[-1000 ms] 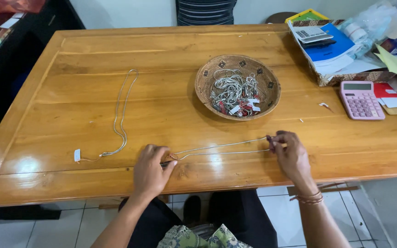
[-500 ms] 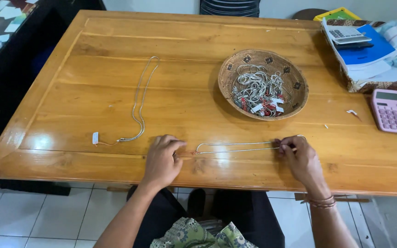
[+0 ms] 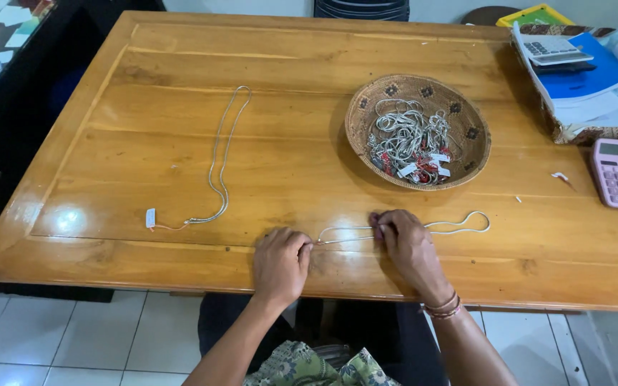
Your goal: Untangling and arranging necklaces from a basket onto a wooden table
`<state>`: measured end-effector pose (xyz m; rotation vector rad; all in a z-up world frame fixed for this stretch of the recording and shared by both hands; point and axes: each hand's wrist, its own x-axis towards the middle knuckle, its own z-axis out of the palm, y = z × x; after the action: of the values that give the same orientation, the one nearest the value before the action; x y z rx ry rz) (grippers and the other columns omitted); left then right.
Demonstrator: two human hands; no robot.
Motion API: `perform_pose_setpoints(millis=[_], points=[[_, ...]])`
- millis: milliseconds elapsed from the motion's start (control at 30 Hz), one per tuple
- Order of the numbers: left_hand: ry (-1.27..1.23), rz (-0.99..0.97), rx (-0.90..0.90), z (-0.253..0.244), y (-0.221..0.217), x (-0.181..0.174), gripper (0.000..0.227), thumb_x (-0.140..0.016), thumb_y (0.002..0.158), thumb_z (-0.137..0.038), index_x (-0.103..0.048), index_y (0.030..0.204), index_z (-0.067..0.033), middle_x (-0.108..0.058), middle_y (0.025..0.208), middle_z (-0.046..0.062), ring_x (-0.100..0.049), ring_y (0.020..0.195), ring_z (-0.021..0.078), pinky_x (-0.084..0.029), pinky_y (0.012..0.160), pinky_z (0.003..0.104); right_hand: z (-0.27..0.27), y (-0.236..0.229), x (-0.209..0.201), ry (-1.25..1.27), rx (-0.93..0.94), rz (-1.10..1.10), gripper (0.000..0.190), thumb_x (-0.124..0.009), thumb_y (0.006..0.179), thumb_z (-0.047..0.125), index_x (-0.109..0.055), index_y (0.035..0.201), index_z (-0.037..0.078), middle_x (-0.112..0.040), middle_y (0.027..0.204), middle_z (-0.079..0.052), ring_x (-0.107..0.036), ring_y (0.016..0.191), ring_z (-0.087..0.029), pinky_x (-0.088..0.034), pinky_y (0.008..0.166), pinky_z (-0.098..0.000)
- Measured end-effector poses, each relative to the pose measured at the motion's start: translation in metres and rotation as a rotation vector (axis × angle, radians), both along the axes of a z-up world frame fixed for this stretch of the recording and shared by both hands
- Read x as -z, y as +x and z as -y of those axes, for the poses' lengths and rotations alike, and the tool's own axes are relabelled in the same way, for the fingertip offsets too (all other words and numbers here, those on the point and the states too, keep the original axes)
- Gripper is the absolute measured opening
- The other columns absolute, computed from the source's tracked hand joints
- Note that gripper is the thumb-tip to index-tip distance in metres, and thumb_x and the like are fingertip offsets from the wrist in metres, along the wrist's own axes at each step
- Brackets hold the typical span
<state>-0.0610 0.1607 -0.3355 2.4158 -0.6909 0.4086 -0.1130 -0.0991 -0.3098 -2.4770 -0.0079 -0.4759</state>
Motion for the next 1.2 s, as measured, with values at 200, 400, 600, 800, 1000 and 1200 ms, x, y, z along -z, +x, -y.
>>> perform_pose_setpoints(millis=[200, 400, 600, 800, 1000, 1200], points=[[-0.007, -0.015, -0.001, 0.0, 0.0, 0.0, 0.007, -0.07, 0.083, -0.022, -0.067, 0.09, -0.022, -0.06, 0.081, -0.001, -0.064, 0.085, 0.0257, -0.05, 0.075, 0.04, 0.012, -0.008, -0.002, 0.029, 0.108, -0.041, 0.005, -0.066, 0.094, 0.01, -0.068, 0.099, 0.011, -0.069, 0.09, -0.016, -0.07, 0.091, -0.041, -0.056, 0.079, -0.0496], [-0.024, -0.034, -0.01, 0.02, -0.002, 0.004, 0.023, -0.079, 0.077, -0.032, -0.07, 0.094, -0.0197, -0.059, 0.088, 0.001, -0.062, 0.089, 0.0261, -0.048, 0.076, 0.042, -0.037, -0.005, -0.027, 0.129, 0.006, -0.006, 0.006, -0.071, 0.09, 0.011, -0.073, 0.093, 0.016, -0.07, 0.087, -0.009, -0.072, 0.085, -0.034, -0.058, 0.075, -0.0414], [-0.088, -0.055, 0.054, 0.02, -0.002, 0.004, 0.015, -0.067, 0.087, -0.025, -0.063, 0.078, -0.014, -0.055, 0.076, 0.006, -0.062, 0.079, 0.0308, -0.051, 0.068, 0.041, -0.079, 0.008, 0.0, 0.047, -0.072, -0.088, 0.009, -0.075, 0.085, 0.017, -0.075, 0.094, 0.02, -0.071, 0.083, -0.006, -0.075, 0.084, -0.03, -0.061, 0.072, -0.0402], [-0.094, -0.061, 0.11, 0.02, -0.001, -0.003, 0.009, -0.067, 0.086, -0.021, -0.066, 0.079, -0.0165, -0.056, 0.075, 0.003, -0.063, 0.078, 0.027, -0.051, 0.069, 0.038, -0.038, 0.013, 0.008, -0.039, 0.078, -0.167, 0.01, -0.076, 0.082, 0.018, -0.078, 0.092, 0.018, -0.071, 0.08, -0.012, -0.074, 0.08, -0.035, -0.061, 0.07, -0.0425], [-0.16, -0.128, 0.107, 0.019, -0.005, -0.02, 0.016, -0.064, 0.092, -0.014, -0.064, 0.077, -0.0082, -0.055, 0.074, 0.009, -0.062, 0.076, 0.0348, -0.051, 0.063, 0.04, -0.08, 0.016, 0.018, 0.062, 0.038, -0.224, 0.009, -0.074, 0.081, 0.021, -0.077, 0.089, 0.019, -0.071, 0.079, -0.01, -0.075, 0.079, -0.033, -0.062, 0.067, -0.0427], [-0.122, -0.087, 0.128, 0.017, -0.003, -0.013, 0.011, -0.064, 0.09, -0.019, -0.066, 0.079, -0.0156, -0.055, 0.076, 0.002, -0.063, 0.077, 0.0266, -0.052, 0.067, 0.036, -0.026, 0.015, 0.016, -0.141, 0.166, -0.201, 0.007, -0.077, 0.077, 0.02, -0.076, 0.084, 0.02, -0.069, 0.077, -0.009, -0.074, 0.075, -0.033, -0.062, 0.066, -0.0431]])
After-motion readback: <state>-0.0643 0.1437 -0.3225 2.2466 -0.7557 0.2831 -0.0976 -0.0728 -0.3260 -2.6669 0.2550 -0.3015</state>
